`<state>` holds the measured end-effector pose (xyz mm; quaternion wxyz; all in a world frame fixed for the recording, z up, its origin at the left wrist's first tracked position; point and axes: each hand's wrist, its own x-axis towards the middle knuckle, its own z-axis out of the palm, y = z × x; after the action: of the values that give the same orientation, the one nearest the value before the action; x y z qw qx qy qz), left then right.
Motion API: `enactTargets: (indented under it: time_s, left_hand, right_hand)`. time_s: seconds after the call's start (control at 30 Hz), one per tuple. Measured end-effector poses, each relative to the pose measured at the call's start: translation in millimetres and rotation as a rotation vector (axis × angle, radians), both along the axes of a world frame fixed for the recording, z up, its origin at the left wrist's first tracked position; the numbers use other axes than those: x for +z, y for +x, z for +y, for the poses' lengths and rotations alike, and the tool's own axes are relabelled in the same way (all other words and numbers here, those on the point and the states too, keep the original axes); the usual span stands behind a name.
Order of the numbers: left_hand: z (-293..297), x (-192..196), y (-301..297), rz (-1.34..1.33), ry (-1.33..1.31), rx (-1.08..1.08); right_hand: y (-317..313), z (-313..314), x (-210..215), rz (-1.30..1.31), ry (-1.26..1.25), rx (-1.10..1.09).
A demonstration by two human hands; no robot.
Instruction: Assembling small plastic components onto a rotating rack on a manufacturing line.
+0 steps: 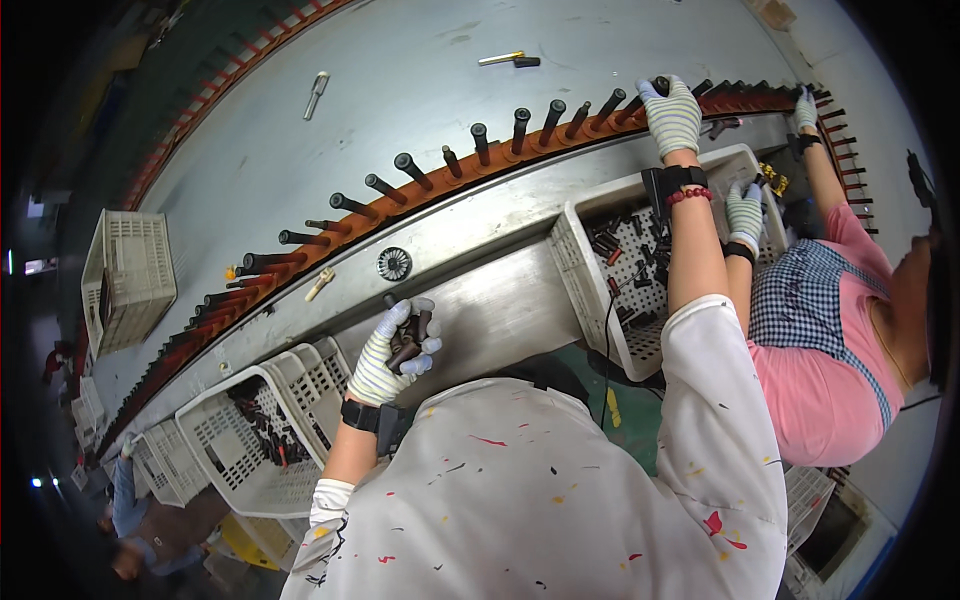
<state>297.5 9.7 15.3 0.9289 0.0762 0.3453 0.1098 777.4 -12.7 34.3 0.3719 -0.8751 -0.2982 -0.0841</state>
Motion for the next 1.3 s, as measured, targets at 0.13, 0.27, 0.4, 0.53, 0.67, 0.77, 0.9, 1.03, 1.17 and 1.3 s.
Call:
enactTargets:
  time_s: [0.13, 0.27, 0.4, 0.53, 0.67, 0.77, 0.9, 1.03, 1.17, 1.3]
  left_hand:
    - [-2.4, -2.9, -1.3, 0.009, 0.039, -0.026]
    - [-4.9, -3.4, -1.9, 0.275, 0.166, -0.063]
    - [0.7, -2.5, -19.3, -0.056, 0.093, -0.057]
    - [11.3, -6.1, -6.4, -0.080, 0.097, -0.228]
    - [16.5, 16.4, -8.6, 0.074, 0.434, -0.448]
    - [25.6, 14.9, -1.1, 0.007, 0.667, -0.681]
    - [21.5, 27.6, -1.9, -0.016, 0.636, -0.701]
    - [20.6, 14.2, -18.0, -0.191, 0.378, -0.555]
    - [13.8, -8.8, -42.9, -0.237, 0.085, -0.304]
    - [-0.1, -11.8, -50.3, -0.140, -0.019, -0.125]
  right_hand:
    - [-16.1, 16.5, -0.9, -0.151, -0.238, -0.056]
    - [-17.8, -4.8, -22.0, 0.049, -0.250, 0.035]
    - [-78.9, 44.4, -24.9, 0.210, -0.293, 0.016]
    - [-173.4, 8.9, -52.0, -0.011, 0.078, 0.252]
    - [-301.0, -32.6, -1.9, 0.657, -0.263, 0.957]
    - [-325.5, -44.6, -5.5, 0.736, -0.148, 0.894]
    - [-338.4, -62.0, 7.8, 0.664, 0.102, 0.669]
    - [-301.1, -49.5, 5.2, 1.019, 0.417, 0.420]
    - [-224.3, -40.9, 1.3, 0.768, 0.541, 0.319]
    - [-130.0, -38.0, -14.3, 0.480, 0.603, 0.089]
